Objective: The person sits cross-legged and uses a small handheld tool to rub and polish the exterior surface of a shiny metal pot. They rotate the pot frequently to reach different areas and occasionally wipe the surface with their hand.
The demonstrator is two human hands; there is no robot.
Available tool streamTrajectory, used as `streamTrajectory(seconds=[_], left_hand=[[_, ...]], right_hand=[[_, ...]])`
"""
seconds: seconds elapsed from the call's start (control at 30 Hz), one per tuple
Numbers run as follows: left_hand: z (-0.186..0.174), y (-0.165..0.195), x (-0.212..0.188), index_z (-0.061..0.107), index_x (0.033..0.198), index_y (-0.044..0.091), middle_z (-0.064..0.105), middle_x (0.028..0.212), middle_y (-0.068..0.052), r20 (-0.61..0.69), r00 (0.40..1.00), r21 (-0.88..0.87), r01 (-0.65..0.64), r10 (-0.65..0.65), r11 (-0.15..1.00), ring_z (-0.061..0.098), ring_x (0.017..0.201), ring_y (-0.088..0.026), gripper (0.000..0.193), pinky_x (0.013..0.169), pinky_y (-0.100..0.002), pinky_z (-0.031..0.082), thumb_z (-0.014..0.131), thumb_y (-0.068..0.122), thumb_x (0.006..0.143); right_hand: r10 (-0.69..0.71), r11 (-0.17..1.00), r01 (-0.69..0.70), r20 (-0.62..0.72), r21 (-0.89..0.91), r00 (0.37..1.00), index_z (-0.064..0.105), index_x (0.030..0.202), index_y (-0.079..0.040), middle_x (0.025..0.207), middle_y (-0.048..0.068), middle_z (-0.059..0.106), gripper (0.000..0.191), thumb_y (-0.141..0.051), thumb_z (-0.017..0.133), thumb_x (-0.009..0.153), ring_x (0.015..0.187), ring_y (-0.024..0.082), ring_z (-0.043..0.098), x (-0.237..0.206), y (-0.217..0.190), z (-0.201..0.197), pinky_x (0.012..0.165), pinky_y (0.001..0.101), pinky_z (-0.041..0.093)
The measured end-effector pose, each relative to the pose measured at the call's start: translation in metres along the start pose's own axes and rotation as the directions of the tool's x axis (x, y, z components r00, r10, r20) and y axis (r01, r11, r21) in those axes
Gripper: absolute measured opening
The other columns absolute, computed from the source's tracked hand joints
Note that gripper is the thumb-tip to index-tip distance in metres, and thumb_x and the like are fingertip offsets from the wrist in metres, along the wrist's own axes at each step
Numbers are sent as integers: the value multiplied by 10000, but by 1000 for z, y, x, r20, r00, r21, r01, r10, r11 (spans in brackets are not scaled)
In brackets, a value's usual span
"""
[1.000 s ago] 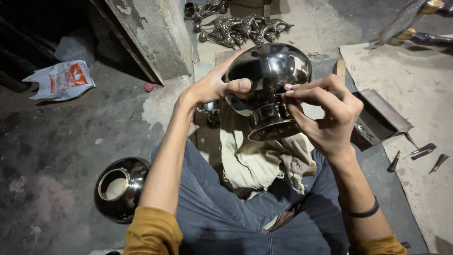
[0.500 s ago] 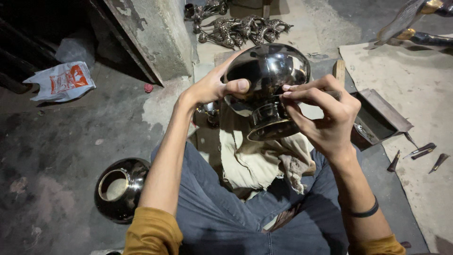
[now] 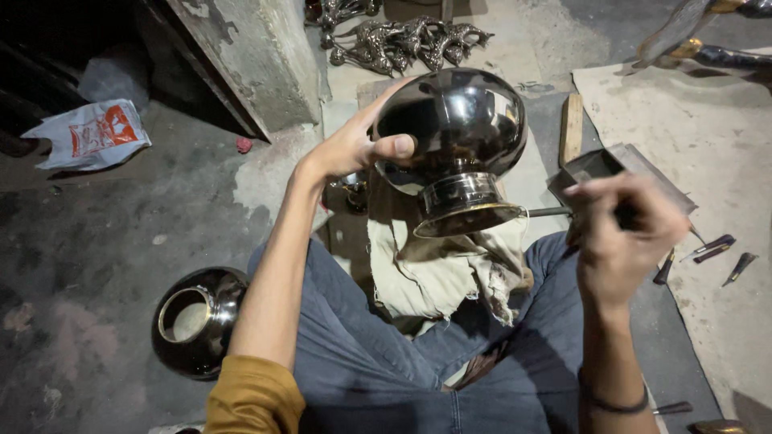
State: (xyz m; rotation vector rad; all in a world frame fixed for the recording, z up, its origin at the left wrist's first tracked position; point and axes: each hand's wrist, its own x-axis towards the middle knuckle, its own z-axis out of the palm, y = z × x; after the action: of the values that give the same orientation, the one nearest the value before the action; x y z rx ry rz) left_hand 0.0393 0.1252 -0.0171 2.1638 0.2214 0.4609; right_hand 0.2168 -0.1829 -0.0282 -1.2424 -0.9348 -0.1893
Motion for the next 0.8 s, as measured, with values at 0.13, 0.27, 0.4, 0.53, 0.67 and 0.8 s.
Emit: streamTrajectory(seconds=[0.13, 0.27, 0.4, 0.53, 0.67, 0.8], left_hand=[[1, 4, -2, 253, 1666, 122, 382, 1684, -208, 40, 998, -129, -40, 46, 991, 371, 1583, -331, 1304, 1302, -476, 318, 718, 846, 686], [2, 13, -8, 244, 1673, 135, 400, 1665, -192, 63, 997, -152, -43, 53, 987, 387, 1572, -334, 1266, 1288, -477, 325, 758, 760, 700], [0, 28, -13, 219, 1667, 154, 434, 1638, -191, 93, 995, -110, -7, 17, 994, 381, 1566, -350, 1269, 1287, -488, 293, 809, 697, 684], [-7, 53, -20, 257, 1641, 182, 410, 1643, -174, 124, 992, 82, 27, -37, 996, 384, 1524, -360, 1239, 1215, -512, 302, 803, 677, 646], [3, 80, -21, 245, 1645, 193, 406, 1635, -161, 103, 993, 156, 45, -61, 987, 421, 1488, -352, 1172, 1165, -515, 375, 710, 756, 728], [38, 98, -10, 396, 1603, 165, 494, 1599, -143, -94, 994, 216, -36, 58, 976, 411, 1477, -356, 836, 1151, -540, 317, 404, 704, 964]], right_hand=[[19, 952, 75, 305, -295, 952, 778, 1081, -42, 794, 46, 722, 140, -86, 721, 961, 516, 62, 528, -23, 6, -4, 474, 249, 348], [-71, 926, 165, 275, -339, 959, 766, 1111, -73, 882, 47, 728, 159, -81, 751, 953, 618, 78, 595, -42, 9, 7, 530, 252, 408], [-150, 846, 286, 315, -450, 937, 778, 1100, -74, 698, 41, 549, 265, -46, 773, 836, 590, 129, 538, -50, 8, 6, 546, 314, 390], [-283, 750, 427, 339, -504, 897, 794, 1075, -99, 645, 51, 420, 298, -12, 784, 790, 547, 172, 458, -54, 3, 0, 532, 371, 359], [-351, 716, 507, 380, -479, 856, 805, 1079, -91, 588, 9, 373, 302, -49, 823, 781, 490, 154, 400, -56, -9, -5, 479, 374, 304], [-377, 693, 558, 431, -456, 820, 817, 1059, -79, 571, 34, 333, 308, -28, 795, 756, 455, 160, 361, -58, -26, -5, 451, 375, 291]])
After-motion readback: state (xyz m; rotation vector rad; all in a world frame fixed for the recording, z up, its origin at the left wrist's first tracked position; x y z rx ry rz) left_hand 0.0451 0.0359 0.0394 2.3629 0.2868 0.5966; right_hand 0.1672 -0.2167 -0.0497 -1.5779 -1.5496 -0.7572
